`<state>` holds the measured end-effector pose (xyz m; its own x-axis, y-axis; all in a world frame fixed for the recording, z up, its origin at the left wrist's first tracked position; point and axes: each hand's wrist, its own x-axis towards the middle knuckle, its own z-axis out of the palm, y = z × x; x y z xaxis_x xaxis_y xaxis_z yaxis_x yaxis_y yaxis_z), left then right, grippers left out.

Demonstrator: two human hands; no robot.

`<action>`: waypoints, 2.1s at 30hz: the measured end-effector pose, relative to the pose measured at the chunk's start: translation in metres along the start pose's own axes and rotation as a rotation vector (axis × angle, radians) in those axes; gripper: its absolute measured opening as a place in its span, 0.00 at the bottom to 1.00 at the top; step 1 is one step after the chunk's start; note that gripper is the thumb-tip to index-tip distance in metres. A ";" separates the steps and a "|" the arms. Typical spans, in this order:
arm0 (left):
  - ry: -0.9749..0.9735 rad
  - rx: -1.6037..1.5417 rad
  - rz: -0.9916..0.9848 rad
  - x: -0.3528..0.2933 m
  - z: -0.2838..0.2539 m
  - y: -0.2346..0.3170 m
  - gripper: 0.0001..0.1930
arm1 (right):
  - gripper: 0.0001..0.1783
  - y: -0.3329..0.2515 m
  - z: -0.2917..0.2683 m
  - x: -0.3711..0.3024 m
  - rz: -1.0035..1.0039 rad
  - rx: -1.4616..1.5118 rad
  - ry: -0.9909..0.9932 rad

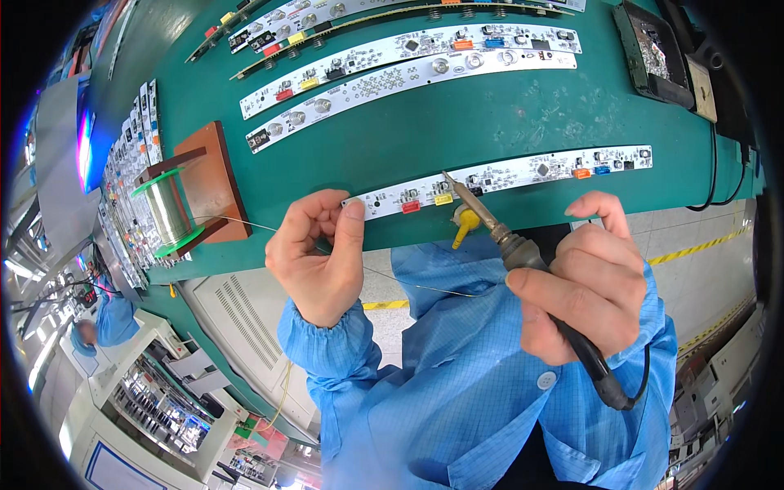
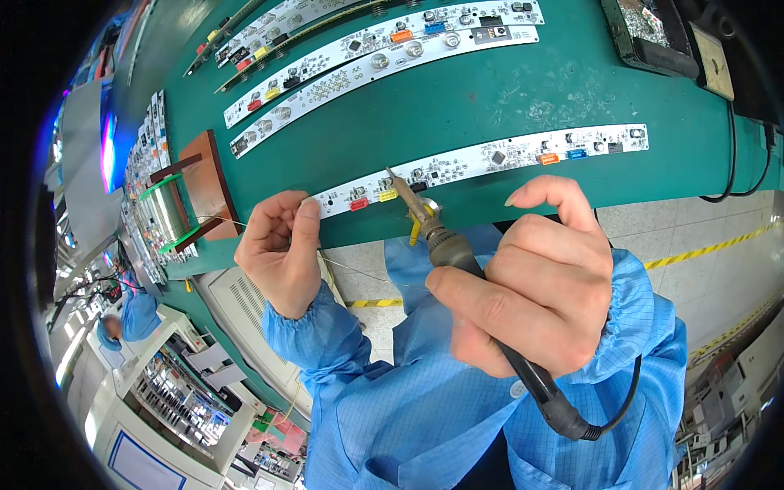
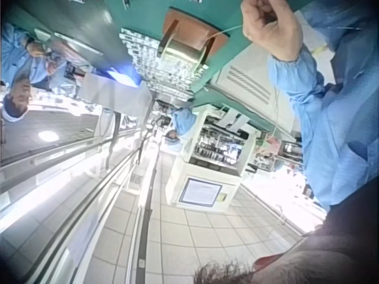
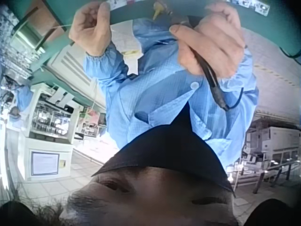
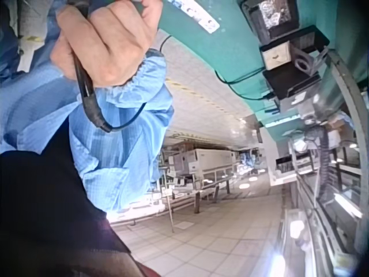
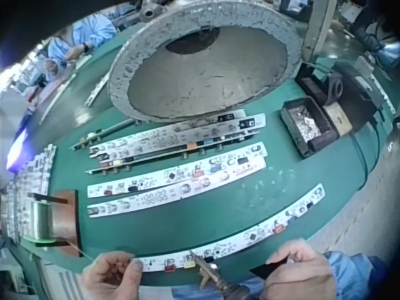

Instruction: The person solders components onto circuit boards using a soldering iron and solder wire, places completed boards onto the conveyor belt, retrieves additional circuit boards from the belt, and arranges them on the table.

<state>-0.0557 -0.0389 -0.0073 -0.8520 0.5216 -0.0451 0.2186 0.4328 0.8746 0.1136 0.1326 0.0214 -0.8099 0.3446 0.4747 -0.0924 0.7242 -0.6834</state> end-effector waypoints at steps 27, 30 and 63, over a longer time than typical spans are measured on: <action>0.001 -0.065 0.063 0.002 0.000 -0.007 0.05 | 0.23 0.099 -0.071 -0.049 0.314 -0.367 0.291; 0.000 -0.067 0.061 0.002 -0.001 -0.007 0.05 | 0.23 0.093 -0.064 -0.048 0.334 -0.324 0.297; -0.106 -0.407 0.186 0.012 -0.028 -0.008 0.14 | 0.29 0.090 -0.039 -0.068 0.327 0.006 0.541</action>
<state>-0.0809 -0.0568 -0.0009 -0.7581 0.6445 0.0998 0.1405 0.0118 0.9900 0.1829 0.1972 -0.0507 -0.3896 0.8022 0.4525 0.1059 0.5270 -0.8432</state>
